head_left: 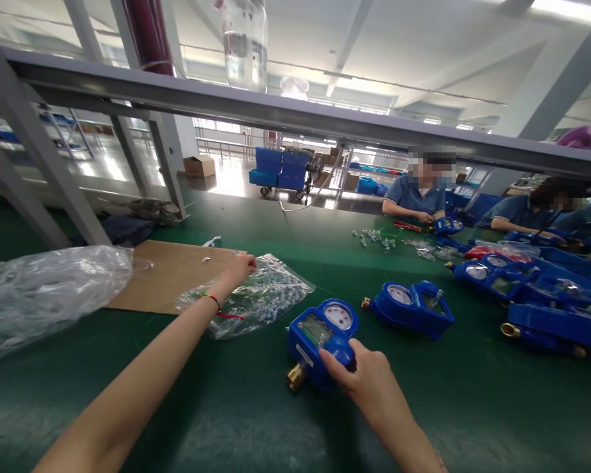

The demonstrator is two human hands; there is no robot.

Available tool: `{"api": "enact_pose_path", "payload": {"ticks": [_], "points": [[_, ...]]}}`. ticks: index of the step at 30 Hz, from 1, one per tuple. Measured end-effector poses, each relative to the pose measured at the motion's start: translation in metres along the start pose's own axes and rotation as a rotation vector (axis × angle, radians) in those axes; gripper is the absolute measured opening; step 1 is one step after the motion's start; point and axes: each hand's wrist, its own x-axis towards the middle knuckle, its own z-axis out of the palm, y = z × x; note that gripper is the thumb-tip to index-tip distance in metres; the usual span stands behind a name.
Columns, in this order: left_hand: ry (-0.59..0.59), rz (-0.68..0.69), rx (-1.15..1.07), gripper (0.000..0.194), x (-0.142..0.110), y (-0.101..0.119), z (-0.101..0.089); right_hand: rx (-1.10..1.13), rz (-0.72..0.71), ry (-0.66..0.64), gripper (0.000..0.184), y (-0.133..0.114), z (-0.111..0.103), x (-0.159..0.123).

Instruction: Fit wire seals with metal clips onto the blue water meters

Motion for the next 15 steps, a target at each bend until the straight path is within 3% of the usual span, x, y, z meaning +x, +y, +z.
{"api": "enact_pose_path", "payload": {"ticks": [4, 7, 11, 13, 15], "points": [[0.202, 0.03, -0.078, 0.018, -0.025, 0.032, -0.037, -0.153, -0.012, 0.019, 0.05, 0.003, -0.009, -0.011], [0.273, 0.116, -0.194, 0.026, -0.081, 0.073, -0.064, -0.162, -0.109, 0.099, 0.044, 0.002, -0.016, -0.036], [0.083, 0.269, -0.553, 0.016, -0.183, 0.135, -0.077, 0.134, -0.532, 0.225, 0.026, -0.022, -0.011, -0.067], [-0.067, 0.276, -0.665, 0.011, -0.22, 0.156, -0.073, 0.325, -0.669, 0.124, 0.039, -0.035, -0.002, -0.073], [-0.103, 0.236, -0.753, 0.011, -0.238, 0.161, -0.065, 0.54, -0.628, -0.074, 0.041, -0.04, 0.009, -0.074]]}}
